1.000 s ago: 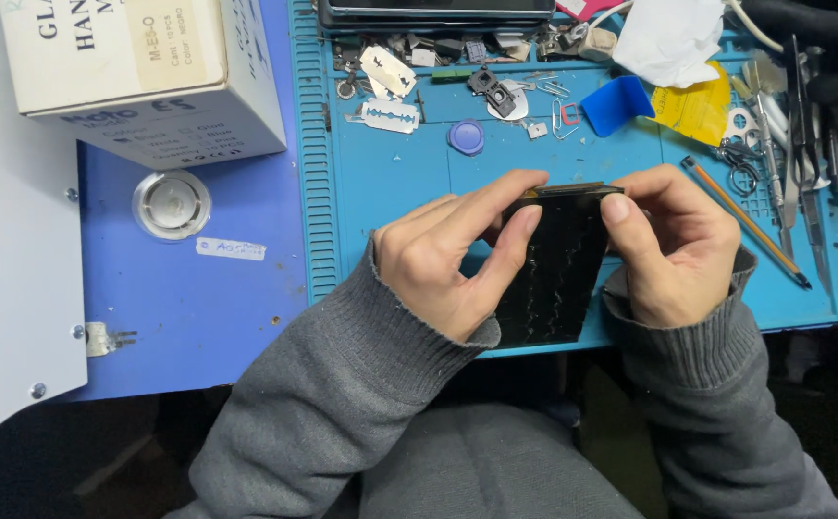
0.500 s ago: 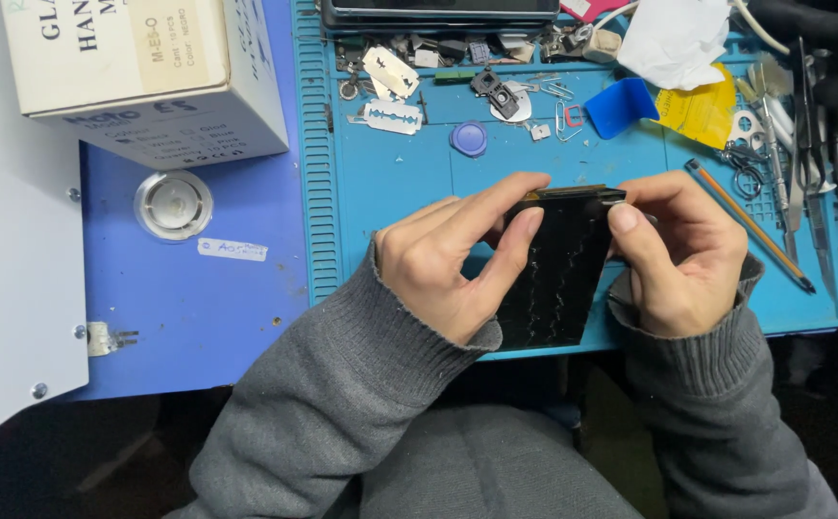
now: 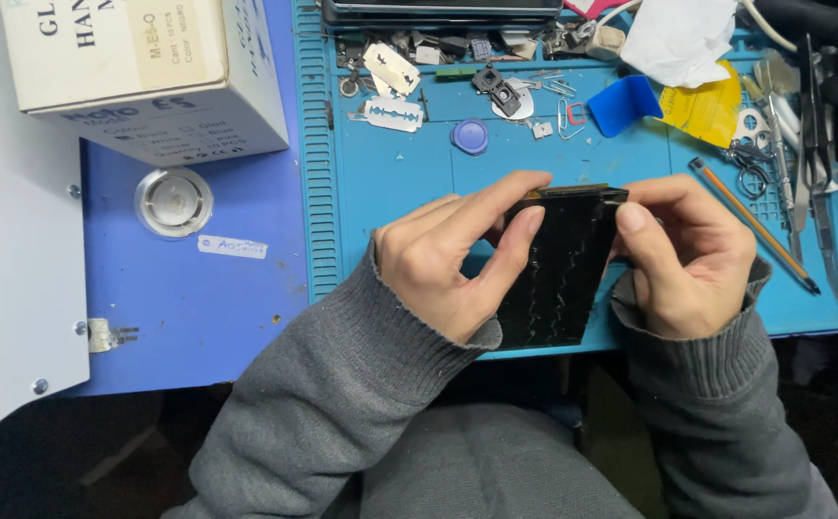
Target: Fitting a replacement screen onto a smartphone frame
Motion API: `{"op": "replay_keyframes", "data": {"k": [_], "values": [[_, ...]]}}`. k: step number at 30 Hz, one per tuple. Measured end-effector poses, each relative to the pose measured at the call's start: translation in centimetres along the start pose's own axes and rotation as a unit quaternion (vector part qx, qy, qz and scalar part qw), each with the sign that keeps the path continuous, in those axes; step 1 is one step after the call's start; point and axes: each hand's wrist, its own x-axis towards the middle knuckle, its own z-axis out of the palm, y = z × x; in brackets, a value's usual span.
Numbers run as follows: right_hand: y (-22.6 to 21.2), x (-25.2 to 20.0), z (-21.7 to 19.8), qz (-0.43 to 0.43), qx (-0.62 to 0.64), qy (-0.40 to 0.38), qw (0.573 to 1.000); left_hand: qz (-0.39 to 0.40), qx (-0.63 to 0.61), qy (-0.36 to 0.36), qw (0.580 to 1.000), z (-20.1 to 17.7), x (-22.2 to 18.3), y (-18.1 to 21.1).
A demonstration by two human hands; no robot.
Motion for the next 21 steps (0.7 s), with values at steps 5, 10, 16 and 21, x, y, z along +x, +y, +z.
{"op": "replay_keyframes", "data": {"k": [5, 10, 16, 21], "values": [[0.4, 0.5, 0.2, 0.025, 0.089, 0.006, 0.996, 0.008, -0.008, 0.006, 1.0, 0.1, -0.1, -0.1], [0.3, 0.2, 0.1, -0.015, -0.06, 0.001, 0.998, 0.006, -0.003, 0.0, 1.0, -0.1, 0.1, 0.1], [1.3, 0.0, -0.1, -0.008, -0.009, -0.003, 1.0, 0.009, -0.005, 0.011, 1.0, 0.0, 0.1, 0.1], [-0.5, 0.6, 0.8, 0.0, -0.061, 0.005, 0.998, 0.016, -0.014, 0.016, 1.0, 0.1, 0.0, 0.0]]}}
